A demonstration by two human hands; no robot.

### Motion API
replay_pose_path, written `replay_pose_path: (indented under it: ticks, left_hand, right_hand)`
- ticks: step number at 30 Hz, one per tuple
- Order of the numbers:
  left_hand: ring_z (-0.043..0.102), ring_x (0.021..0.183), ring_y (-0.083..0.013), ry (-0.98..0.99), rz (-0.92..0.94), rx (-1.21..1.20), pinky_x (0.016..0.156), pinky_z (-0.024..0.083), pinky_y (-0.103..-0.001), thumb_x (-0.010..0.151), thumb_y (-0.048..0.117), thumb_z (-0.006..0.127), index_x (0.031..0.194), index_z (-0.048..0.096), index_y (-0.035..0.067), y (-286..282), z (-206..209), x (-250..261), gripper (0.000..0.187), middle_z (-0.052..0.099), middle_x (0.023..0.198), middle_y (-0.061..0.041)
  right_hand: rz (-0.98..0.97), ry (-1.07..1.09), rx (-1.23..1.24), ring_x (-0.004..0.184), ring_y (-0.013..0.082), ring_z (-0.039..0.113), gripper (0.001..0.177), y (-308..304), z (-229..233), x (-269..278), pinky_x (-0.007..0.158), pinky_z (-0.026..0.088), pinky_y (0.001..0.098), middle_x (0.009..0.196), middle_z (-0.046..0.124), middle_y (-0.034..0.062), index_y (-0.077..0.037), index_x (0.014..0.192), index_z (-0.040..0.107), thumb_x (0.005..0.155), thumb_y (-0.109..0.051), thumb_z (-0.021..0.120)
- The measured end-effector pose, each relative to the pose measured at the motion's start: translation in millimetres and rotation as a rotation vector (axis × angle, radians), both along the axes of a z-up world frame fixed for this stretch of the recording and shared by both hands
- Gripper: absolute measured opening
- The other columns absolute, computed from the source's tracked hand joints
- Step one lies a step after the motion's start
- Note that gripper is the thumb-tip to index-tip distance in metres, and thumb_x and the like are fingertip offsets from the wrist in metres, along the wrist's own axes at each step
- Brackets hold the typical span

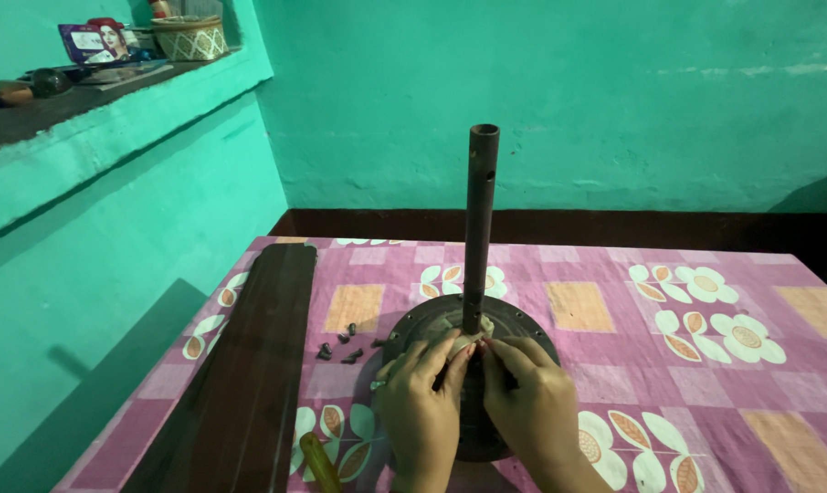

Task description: The person assembles a ceiling fan by securing a cloth-like material around the central hub with a screwdriver, then attaches a fan blade to the hub and fastens it with screws. The assembly is performed on a table with a floral-patterned cloth.

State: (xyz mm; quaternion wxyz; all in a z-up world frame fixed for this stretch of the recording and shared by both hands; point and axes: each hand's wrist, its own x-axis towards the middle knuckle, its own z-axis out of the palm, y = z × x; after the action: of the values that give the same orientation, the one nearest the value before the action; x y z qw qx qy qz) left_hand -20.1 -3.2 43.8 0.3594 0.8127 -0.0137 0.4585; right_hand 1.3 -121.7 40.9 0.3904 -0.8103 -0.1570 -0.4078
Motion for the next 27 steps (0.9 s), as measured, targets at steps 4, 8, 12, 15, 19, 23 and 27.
replay_pose_path:
  ticks: [4, 8, 12, 15, 19, 23, 27]
  left_hand:
    - [0.075, 0.084, -0.0262, -0.012, -0.006, 0.013, 0.078, 0.053, -0.038, 0.087, 0.027, 0.076, 0.105, 0.081, 0.012, 1, 0, 0, 0.023, 0.079, 0.096, -0.004]
    - [0.075, 0.085, -0.0263, -0.003, -0.039, -0.001, 0.077, 0.053, -0.038, 0.086, 0.027, 0.077, 0.106, 0.08, 0.012, 4, 1, -1, 0.025, 0.079, 0.099, -0.004]
    - [0.074, 0.084, -0.0271, -0.001, -0.018, 0.019, 0.078, 0.053, -0.039, 0.085, 0.026, 0.078, 0.105, 0.08, 0.012, 4, 2, -2, 0.024, 0.079, 0.097, -0.005]
    - [0.074, 0.083, -0.0271, -0.005, 0.001, 0.006, 0.077, 0.053, -0.038, 0.084, 0.026, 0.079, 0.104, 0.081, 0.012, 3, 2, -4, 0.025, 0.078, 0.096, -0.005]
    - [0.074, 0.085, -0.0263, 0.018, -0.063, -0.072, 0.075, 0.055, -0.036, 0.086, 0.025, 0.077, 0.106, 0.08, 0.01, 2, 3, -3, 0.024, 0.078, 0.097, -0.006]
    - [0.075, 0.088, -0.0255, 0.029, -0.108, -0.101, 0.075, 0.056, -0.034, 0.089, 0.024, 0.075, 0.106, 0.079, 0.009, 2, 4, -5, 0.023, 0.079, 0.1, -0.006]
    - [0.074, 0.082, -0.0267, 0.045, -0.066, -0.025, 0.077, 0.053, -0.037, 0.089, 0.025, 0.075, 0.105, 0.081, 0.011, 4, 4, -7, 0.022, 0.08, 0.098, -0.005]
  right_hand:
    - [-0.001, 0.035, -0.04, 0.073, 0.0307, 0.075, 0.013, 1, 3, -3, 0.063, 0.059, 0.0364, 0.092, 0.077, 0.0123, -0.002, 0.094, 0.078, 0.082, -0.006, 0.076]
    - [0.033, 0.01, -0.033, 0.077, 0.0301, 0.075, 0.014, -2, 3, -2, 0.066, 0.06, 0.0356, 0.095, 0.076, 0.013, 0.0, 0.095, 0.077, 0.083, -0.006, 0.076]
    - [0.04, 0.015, 0.003, 0.079, 0.0303, 0.076, 0.014, -2, -1, -2, 0.068, 0.06, 0.0358, 0.096, 0.076, 0.0137, -0.001, 0.096, 0.077, 0.083, -0.007, 0.077]
    - [0.048, 0.011, 0.029, 0.08, 0.0294, 0.077, 0.017, -1, -3, -3, 0.069, 0.061, 0.035, 0.098, 0.077, 0.014, -0.002, 0.099, 0.078, 0.082, -0.007, 0.077]
    - [0.019, 0.024, 0.031, 0.082, 0.0298, 0.077, 0.02, -2, -6, -3, 0.07, 0.061, 0.0351, 0.099, 0.077, 0.0146, -0.003, 0.1, 0.079, 0.08, -0.008, 0.078]
    - [0.007, 0.011, 0.028, 0.084, 0.0295, 0.077, 0.022, -2, -8, -7, 0.072, 0.06, 0.0338, 0.1, 0.076, 0.0143, -0.002, 0.102, 0.077, 0.08, -0.007, 0.078]
    - [0.161, 0.042, -0.051, 0.085, 0.0327, 0.071, 0.021, -2, -12, -21, 0.072, 0.058, 0.0367, 0.1, 0.07, 0.0154, 0.001, 0.097, 0.066, 0.078, -0.003, 0.075]
